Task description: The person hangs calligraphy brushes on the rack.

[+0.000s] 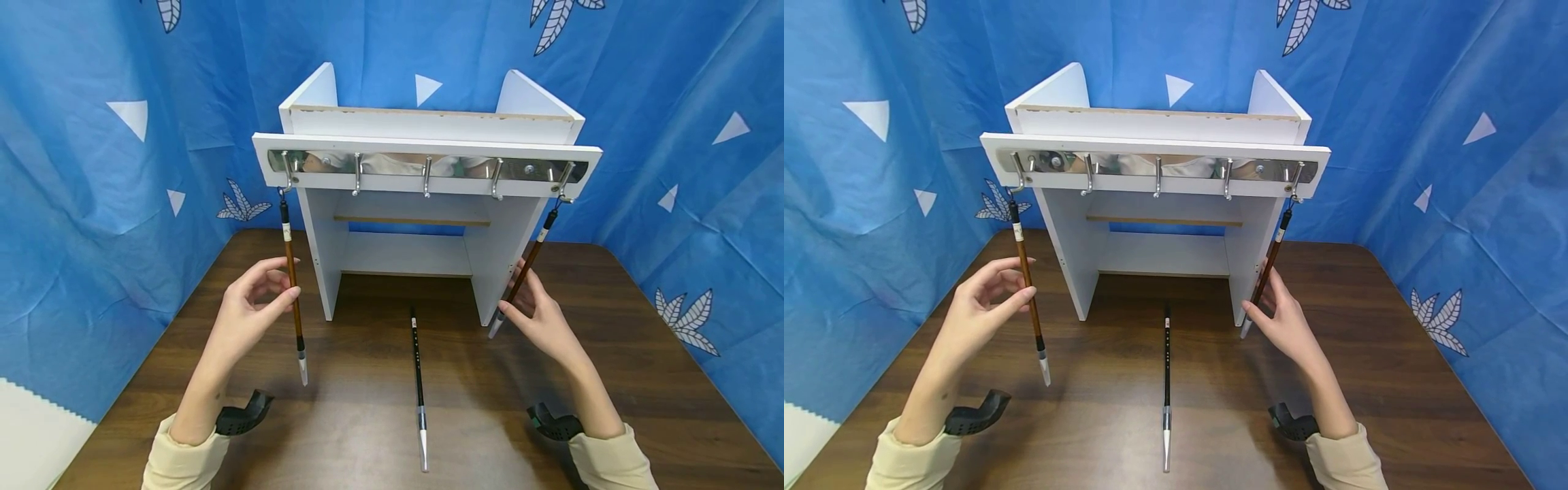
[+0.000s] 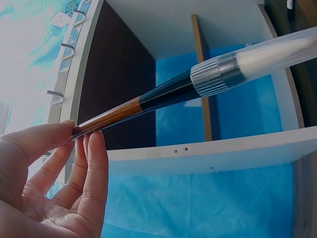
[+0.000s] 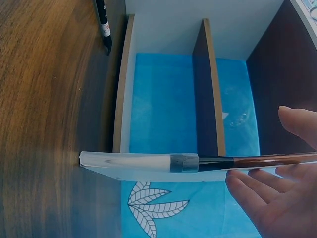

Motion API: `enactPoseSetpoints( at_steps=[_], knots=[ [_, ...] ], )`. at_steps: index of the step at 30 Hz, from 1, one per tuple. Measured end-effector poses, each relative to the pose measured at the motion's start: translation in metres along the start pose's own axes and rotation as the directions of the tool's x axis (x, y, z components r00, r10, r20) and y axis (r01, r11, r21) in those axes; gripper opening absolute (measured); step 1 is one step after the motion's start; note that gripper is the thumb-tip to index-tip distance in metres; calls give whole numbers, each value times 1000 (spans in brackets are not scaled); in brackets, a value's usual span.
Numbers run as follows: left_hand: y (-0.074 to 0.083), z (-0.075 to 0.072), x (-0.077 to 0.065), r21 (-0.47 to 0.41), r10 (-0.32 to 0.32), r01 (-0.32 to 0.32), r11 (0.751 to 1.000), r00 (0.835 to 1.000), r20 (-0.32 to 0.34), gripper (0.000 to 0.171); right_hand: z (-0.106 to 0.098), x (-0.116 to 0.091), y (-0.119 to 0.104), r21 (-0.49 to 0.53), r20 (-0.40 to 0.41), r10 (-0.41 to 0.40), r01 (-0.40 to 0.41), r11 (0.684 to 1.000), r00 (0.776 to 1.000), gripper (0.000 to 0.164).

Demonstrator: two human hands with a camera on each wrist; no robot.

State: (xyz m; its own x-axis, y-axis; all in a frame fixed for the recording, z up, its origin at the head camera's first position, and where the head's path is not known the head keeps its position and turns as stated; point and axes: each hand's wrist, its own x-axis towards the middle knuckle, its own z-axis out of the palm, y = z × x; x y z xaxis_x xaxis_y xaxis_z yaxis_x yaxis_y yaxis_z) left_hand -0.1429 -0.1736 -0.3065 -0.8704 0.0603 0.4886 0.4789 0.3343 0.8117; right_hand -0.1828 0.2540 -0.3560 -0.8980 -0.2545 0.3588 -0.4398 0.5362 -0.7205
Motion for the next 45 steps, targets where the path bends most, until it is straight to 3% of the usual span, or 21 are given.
enactPoseSetpoints(
  at_steps=[32,45],
  knots=[
    [1,-4,1,97,13,-9,995,999,-42,39,1,0,1,-3,-7,-5,5,1000,1000,79],
    [1,-4,0,59,-23,25,998,999,-32,39,0,0,0,-4,-6,-6,6,1000,1000,78]
  ],
)
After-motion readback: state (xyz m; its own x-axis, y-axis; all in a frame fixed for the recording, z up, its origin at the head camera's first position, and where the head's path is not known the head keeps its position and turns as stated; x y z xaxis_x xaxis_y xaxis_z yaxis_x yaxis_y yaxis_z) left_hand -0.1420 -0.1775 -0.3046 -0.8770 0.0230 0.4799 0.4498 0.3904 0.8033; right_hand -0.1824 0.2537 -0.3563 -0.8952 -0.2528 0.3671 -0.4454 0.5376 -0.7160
